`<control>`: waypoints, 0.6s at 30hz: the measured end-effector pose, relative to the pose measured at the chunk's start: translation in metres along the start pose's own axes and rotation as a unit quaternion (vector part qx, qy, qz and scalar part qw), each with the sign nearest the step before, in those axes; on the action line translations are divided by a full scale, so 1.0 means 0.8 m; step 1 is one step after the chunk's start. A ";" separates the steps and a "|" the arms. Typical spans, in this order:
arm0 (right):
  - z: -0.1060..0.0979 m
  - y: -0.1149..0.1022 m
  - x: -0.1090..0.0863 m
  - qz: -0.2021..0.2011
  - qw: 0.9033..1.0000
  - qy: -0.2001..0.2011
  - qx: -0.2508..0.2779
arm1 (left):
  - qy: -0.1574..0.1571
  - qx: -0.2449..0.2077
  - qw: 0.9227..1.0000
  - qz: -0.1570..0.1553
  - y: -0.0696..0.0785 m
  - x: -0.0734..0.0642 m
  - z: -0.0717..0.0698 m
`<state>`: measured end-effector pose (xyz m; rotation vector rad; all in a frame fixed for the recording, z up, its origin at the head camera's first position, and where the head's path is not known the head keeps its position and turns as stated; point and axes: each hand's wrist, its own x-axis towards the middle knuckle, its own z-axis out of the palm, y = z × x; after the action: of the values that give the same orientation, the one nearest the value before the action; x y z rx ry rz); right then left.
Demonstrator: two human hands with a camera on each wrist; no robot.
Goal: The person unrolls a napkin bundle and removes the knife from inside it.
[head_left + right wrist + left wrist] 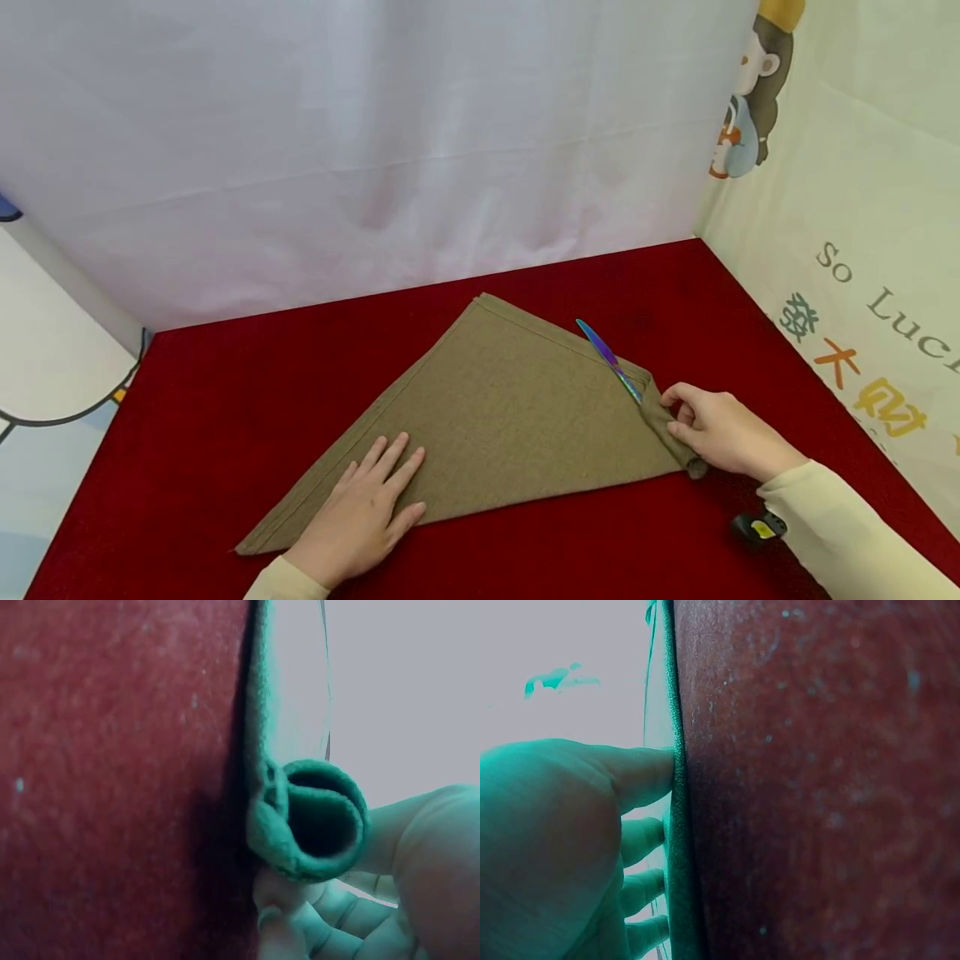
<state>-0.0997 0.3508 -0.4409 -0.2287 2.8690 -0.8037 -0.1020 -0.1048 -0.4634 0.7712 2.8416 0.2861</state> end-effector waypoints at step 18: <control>0.023 -0.042 -0.004 -0.097 0.976 0.080 -0.179 | 0.005 0.000 1.000 0.005 -0.003 0.001 0.004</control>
<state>-0.0895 0.3137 -0.4383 -0.5160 3.1660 -0.3345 -0.1031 -0.1056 -0.4670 0.7868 2.8481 0.2916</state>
